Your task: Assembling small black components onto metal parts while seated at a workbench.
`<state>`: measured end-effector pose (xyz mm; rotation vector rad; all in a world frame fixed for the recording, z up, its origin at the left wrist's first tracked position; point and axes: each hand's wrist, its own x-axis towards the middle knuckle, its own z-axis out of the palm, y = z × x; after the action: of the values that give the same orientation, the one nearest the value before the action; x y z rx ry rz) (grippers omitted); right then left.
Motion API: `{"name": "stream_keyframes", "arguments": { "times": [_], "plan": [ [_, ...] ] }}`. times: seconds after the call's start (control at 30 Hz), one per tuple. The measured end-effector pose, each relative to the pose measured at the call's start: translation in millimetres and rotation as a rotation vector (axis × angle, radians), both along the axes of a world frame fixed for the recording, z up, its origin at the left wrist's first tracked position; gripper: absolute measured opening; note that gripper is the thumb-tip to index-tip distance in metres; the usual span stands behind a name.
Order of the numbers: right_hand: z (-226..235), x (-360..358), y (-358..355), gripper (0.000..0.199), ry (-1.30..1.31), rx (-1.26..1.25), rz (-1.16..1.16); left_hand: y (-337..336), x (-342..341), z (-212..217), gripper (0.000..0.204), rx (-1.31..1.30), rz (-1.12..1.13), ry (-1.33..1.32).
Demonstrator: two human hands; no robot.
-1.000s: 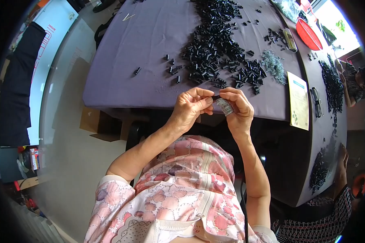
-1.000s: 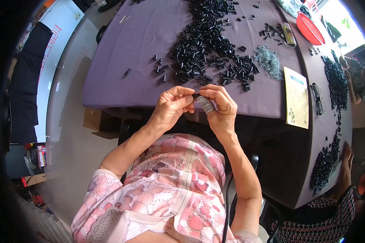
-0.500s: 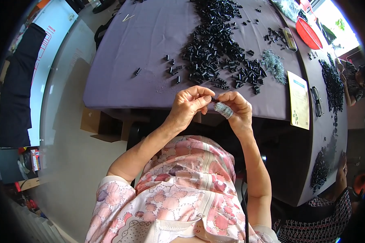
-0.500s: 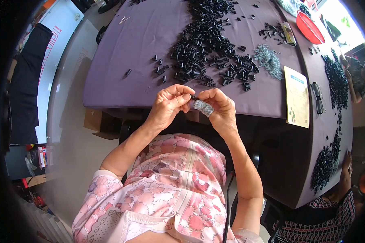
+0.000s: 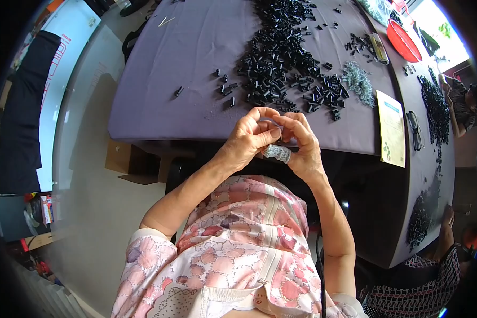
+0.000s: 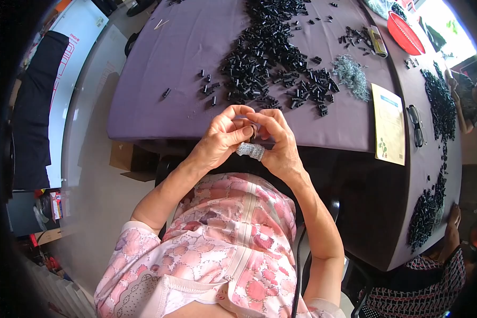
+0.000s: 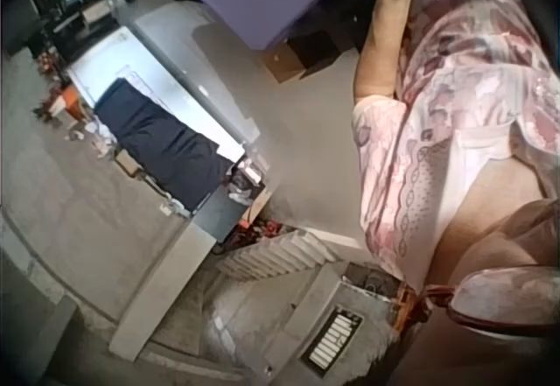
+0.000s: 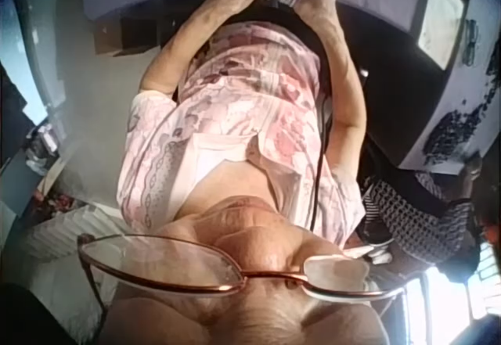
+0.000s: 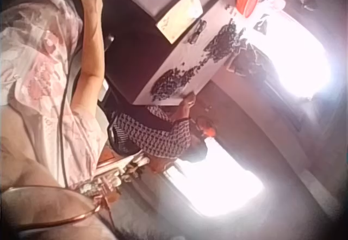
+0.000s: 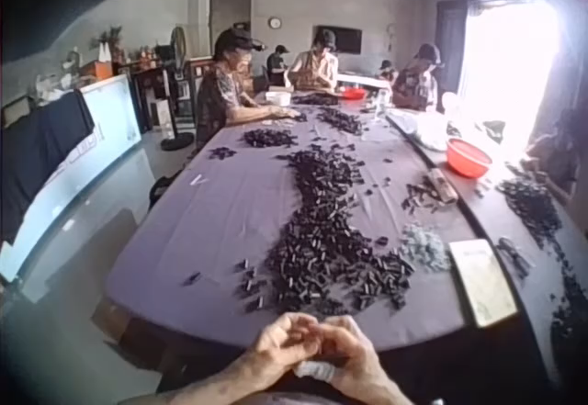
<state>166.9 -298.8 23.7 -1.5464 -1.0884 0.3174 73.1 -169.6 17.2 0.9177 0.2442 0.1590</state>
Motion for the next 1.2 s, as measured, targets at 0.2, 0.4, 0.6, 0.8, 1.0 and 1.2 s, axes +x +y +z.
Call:
{"name": "stream_keyframes", "arguments": {
  "times": [0.2,0.4,0.6,0.8,1.0,1.2],
  "plan": [
    [-5.9,4.1,-0.4,0.041,0.115,0.017,0.062,-2.0,0.5,7.3,0.032,-0.098,0.008,-0.003],
    [-4.5,7.3,-3.9,0.044,0.317,0.088,0.161,-0.5,-1.7,-0.5,0.037,-0.339,-0.043,-0.067],
    [0.2,6.6,-4.5,0.042,0.368,0.086,0.209,-0.9,-2.6,-5.5,0.039,-0.334,-0.034,-0.087],
    [-2.1,8.7,-4.7,0.040,0.364,0.113,0.237,-4.5,-1.4,3.0,0.039,-0.270,-0.018,-0.066],
    [-3.0,8.3,-5.6,0.036,0.315,0.087,0.200,-6.2,-1.7,1.2,0.037,-0.305,-0.022,-0.059],
    [-0.3,6.1,-6.3,0.033,0.211,0.073,0.159,-5.3,-1.9,-6.2,0.036,-0.302,-0.080,-0.103]
  ]
}}
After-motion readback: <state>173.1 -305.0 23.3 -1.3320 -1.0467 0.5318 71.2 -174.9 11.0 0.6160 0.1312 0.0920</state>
